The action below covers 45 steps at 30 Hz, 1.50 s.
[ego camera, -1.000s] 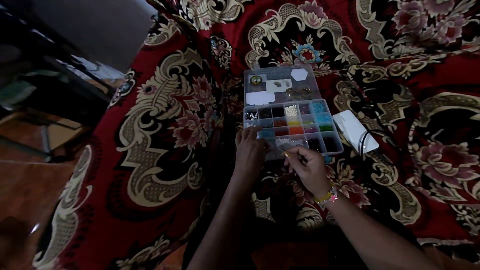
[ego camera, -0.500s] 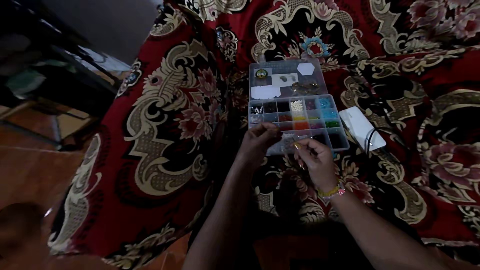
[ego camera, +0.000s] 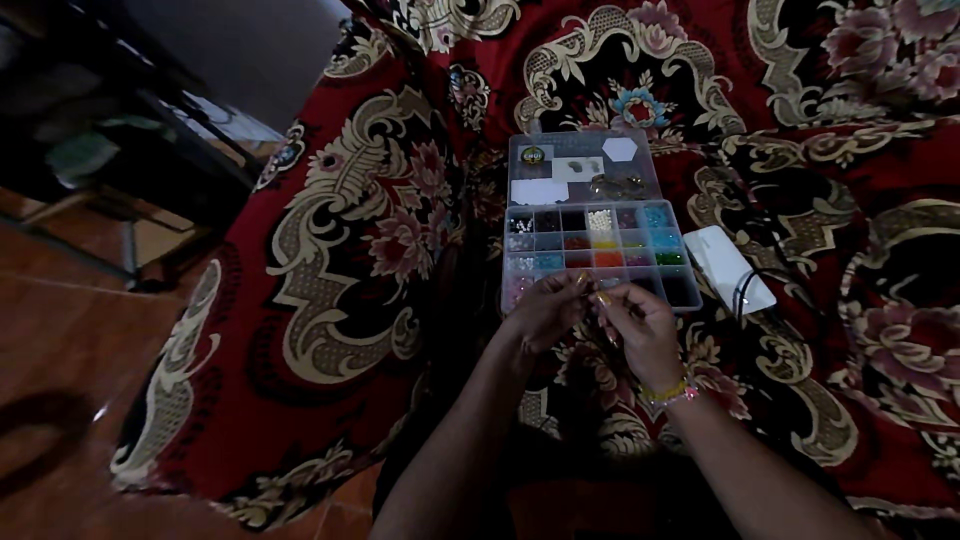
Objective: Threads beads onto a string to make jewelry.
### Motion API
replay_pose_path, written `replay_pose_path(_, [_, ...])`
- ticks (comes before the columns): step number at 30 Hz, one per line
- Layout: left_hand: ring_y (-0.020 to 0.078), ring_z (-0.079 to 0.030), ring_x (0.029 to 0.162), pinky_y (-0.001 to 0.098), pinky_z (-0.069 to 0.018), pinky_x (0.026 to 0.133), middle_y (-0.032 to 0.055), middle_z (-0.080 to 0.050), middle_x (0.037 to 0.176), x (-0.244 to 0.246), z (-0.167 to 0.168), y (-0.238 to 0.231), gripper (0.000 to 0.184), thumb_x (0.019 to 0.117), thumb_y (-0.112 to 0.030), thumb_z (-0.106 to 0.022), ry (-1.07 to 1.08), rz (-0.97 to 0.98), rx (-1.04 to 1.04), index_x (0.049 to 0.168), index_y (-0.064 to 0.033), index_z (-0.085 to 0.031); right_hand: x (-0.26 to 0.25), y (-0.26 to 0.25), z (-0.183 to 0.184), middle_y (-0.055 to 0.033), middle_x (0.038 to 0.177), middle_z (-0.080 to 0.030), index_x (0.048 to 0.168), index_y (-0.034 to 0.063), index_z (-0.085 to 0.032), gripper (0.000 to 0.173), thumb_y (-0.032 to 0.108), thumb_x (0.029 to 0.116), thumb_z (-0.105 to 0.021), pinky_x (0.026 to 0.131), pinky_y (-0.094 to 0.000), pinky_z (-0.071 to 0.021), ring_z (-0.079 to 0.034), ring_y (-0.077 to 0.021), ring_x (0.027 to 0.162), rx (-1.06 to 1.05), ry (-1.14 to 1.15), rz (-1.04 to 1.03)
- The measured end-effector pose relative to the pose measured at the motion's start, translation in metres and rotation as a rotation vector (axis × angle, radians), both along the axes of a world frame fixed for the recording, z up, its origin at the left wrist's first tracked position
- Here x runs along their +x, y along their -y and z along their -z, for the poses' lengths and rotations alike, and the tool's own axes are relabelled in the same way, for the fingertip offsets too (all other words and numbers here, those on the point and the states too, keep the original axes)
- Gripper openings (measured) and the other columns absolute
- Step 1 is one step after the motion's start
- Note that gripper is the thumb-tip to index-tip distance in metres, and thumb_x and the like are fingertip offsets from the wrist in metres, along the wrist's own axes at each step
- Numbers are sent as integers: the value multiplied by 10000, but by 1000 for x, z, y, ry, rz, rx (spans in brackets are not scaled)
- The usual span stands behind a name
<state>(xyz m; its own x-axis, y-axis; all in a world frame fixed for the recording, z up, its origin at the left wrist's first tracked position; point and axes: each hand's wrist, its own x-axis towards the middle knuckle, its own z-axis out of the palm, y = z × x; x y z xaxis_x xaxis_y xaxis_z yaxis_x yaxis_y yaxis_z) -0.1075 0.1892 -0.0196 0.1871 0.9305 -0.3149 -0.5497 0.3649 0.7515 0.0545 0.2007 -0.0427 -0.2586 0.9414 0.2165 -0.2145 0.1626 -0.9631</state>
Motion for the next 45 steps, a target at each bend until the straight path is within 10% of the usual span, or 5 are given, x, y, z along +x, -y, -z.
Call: replay_pose_path(45, [80,-673,816,265,-575,803,-13,-695,901,-1,-3,2,229,1063,-70,-447,-2,46,31,956,-104,-646,0,0,0,85,687,-638,886,52,-699,103,64,938,-611,512,-136,-482,-564,32,562,30,5,-25])
